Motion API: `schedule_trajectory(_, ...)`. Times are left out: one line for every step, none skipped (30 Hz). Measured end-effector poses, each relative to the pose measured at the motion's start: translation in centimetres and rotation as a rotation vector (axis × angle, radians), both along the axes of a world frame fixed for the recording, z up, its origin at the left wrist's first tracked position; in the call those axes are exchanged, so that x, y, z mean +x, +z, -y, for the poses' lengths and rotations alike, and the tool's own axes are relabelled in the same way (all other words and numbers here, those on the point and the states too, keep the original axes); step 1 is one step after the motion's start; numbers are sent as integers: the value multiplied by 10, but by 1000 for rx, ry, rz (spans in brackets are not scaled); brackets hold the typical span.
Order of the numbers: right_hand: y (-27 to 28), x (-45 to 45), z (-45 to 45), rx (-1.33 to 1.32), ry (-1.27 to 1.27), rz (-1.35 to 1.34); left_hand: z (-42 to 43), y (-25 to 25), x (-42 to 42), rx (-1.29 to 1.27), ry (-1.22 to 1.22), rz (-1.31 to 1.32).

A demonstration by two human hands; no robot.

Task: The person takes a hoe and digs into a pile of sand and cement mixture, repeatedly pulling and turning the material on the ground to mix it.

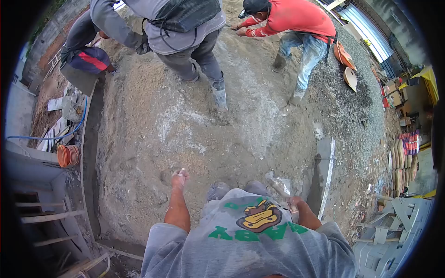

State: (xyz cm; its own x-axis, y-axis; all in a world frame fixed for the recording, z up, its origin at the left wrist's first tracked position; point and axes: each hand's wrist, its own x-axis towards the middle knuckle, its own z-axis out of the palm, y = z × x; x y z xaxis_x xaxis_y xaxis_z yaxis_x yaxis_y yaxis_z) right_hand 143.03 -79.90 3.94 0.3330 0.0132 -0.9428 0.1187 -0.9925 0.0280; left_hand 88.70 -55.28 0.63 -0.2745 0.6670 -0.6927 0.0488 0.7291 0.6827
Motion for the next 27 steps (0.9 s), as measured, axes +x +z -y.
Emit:
schedule_trajectory(9,0,-20,-1,69,-9,23,-9,-18,-13,76,-21)
schedule_trajectory(25,-5,-48,-2,138,-20,49,-29,-42,-44,77,-84)
schedule_trajectory(35,-8,-72,-2,205,-31,79,-45,-62,-76,76,-147)
schedule_trajectory(31,-6,-88,11,275,-37,110,-47,-72,-142,164,-138)
schedule_trajectory(25,-4,-102,25,340,-41,137,-48,-78,-205,247,-126)
schedule_trajectory(21,-2,-116,52,389,-23,165,-47,-83,-262,262,-124)
schedule_trajectory(20,-1,-127,77,436,-4,192,-44,-84,-320,275,-121)
schedule_trajectory(20,-1,-137,102,493,-10,217,-42,-79,-317,388,-87)
schedule_trajectory(22,-2,-148,132,550,-16,237,-38,-70,-309,501,-52)
schedule_trajectory(22,-1,-158,165,607,-22,252,-33,-57,-315,542,-37)
schedule_trajectory(22,1,-167,176,604,-22,265,-27,-42,-318,583,-22)
schedule_trajectory(21,4,-174,185,602,-22,274,-23,-28,-323,625,-7)
schedule_trajectory(22,11,-176,187,603,-23,282,-19,-15,-309,617,-19)
schedule_trajectory(13,20,-178,220,662,-20,288,-18,-1,-293,610,-30)
schedule_trajectory(3,29,-185,257,722,-14,289,-23,13,-273,603,-39)
schedule_trajectory(-6,41,-189,291,782,-6,288,-30,25,-238,588,-43)
schedule_trajectory(-16,55,-190,317,777,3,287,-40,36,-208,573,-47)
schedule_trajectory(-11,61,-192,340,775,11,287,-50,47,-183,560,-50)
schedule_trajectory(-12,70,-193,357,780,18,288,-66,55,-140,533,-34)
schedule_trajectory(-24,83,-192,359,781,11,291,-76,68,-104,510,-21)
schedule_trajectory(-42,96,-185,353,783,-3,288,-60,99,-36,565,-49)
schedule_trajectory(-54,108,-177,353,788,-16,290,-34,133,38,623,-79)
schedule_trajectory(-53,115,-170,353,843,-16,301,-20,163,27,612,-88)
schedule_trajectory(-55,120,-159,361,900,-17,311,-9,189,24,605,-97)
schedule_trajectory(-80,128,-150,369,922,-19,322,-7,212,20,597,-110)
schedule_trajectory(-114,135,-141,376,941,-24,344,-12,226,-36,551,-128)
schedule_trajectory(-147,140,-130,472,982,49,376,-17,234,-96,502,-148)
